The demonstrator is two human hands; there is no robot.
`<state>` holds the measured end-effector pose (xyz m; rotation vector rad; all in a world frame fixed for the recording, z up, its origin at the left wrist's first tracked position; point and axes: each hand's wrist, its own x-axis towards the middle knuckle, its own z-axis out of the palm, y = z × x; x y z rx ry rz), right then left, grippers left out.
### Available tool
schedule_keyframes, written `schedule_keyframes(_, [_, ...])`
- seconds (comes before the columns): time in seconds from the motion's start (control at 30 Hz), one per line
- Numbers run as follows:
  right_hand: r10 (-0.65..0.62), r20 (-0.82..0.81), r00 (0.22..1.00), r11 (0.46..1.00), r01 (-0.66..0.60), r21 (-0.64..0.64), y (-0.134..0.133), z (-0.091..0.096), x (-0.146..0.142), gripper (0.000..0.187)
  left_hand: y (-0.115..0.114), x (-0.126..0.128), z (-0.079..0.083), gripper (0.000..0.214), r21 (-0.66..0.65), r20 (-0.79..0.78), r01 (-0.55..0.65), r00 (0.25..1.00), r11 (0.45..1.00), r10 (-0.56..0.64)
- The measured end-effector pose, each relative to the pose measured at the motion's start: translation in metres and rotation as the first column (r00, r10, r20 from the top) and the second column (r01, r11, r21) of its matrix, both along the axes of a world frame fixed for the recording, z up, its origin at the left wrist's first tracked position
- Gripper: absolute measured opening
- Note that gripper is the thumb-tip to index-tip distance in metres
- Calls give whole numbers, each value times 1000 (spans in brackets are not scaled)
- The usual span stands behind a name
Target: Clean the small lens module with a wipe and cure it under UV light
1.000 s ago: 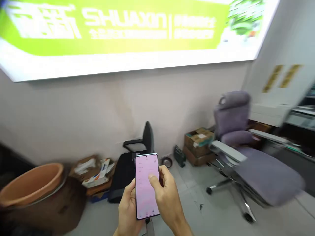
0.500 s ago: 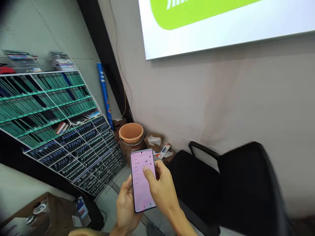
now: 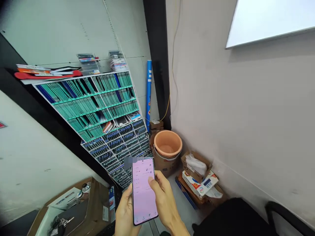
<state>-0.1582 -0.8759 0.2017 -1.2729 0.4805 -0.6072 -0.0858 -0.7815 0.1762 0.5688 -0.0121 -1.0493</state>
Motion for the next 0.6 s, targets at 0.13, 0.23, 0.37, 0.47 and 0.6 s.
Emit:
schedule_keyframes(0.13, [65, 42, 997, 998, -66, 17, -36, -6, 52, 30, -28, 38, -6, 29, 40, 31, -121, 992, 992, 120])
schedule_keyframes(0.23, [92, 73, 993, 995, -93, 18, -71, -13, 95, 30, -59, 74, -13, 28, 67, 76, -195, 979, 978, 190])
schedule_keyframes(0.37, [171, 98, 980, 983, -176, 47, -135, -17, 150, 32, -113, 131, -19, 16, 112, 143, -282, 953, 953, 266])
schedule_keyframes(0.47, [288, 45, 957, 951, -291, 104, -188, -11, 183, 40, -158, 169, -18, 13, 173, 175, -312, 943, 934, 283])
schedule_keyframes(0.6, [389, 31, 921, 920, -390, 51, -245, 0, 212, 59, -208, 203, -9, 31, 254, 211, -260, 955, 932, 209])
